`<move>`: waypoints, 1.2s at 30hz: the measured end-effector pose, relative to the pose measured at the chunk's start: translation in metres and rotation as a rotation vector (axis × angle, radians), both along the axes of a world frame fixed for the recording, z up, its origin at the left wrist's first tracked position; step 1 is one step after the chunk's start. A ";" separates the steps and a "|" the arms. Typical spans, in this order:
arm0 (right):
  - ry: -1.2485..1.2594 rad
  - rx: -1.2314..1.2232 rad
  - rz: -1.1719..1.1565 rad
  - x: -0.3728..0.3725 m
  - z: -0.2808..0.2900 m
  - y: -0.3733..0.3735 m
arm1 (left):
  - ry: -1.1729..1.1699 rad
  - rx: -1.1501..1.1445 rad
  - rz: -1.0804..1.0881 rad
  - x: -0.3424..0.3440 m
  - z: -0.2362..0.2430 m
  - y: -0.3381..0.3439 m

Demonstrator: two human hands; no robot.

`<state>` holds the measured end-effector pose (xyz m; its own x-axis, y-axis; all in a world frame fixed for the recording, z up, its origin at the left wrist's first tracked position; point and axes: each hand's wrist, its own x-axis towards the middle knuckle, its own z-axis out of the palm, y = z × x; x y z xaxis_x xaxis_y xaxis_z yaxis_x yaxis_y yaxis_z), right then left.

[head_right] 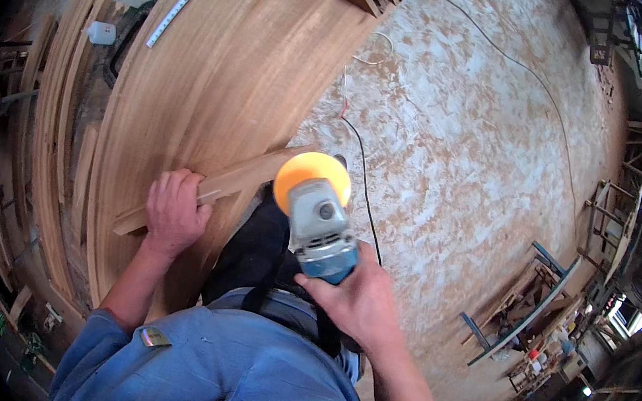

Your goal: The person applies glue to a wooden plank, then uses an angle grinder to smooth its edges. They cut the plank with a bow saw, inspect the cut, and use a chop saw to trim additional planks. The person marks and cuts several pieces, stacking them on the workbench.

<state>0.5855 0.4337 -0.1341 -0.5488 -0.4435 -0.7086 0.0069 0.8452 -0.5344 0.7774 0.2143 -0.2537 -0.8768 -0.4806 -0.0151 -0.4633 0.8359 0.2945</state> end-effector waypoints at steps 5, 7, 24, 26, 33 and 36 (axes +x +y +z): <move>0.036 -0.065 0.012 0.006 -0.007 -0.012 | 0.023 -0.026 -0.004 0.000 -0.001 -0.001; 0.057 -0.090 -0.045 0.000 -0.005 -0.010 | 0.038 -0.041 -0.005 0.000 0.000 -0.001; 0.072 -0.003 -0.124 -0.012 -0.001 0.006 | 0.047 0.015 0.000 -0.001 0.000 0.000; 0.066 -0.022 -0.080 -0.011 0.000 0.005 | 0.045 0.002 0.001 0.000 0.000 0.000; 0.071 -0.112 -0.043 0.001 -0.011 0.000 | 0.043 -0.018 -0.005 0.001 -0.001 0.000; 0.137 0.086 -0.153 -0.022 -0.001 0.009 | 0.027 0.012 0.001 0.002 0.001 0.001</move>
<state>0.5632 0.4426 -0.1348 -0.6986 -0.2892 -0.6545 0.0705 0.8824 -0.4652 0.7797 0.2153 -0.2525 -0.8764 -0.4816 0.0032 -0.4559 0.8317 0.3170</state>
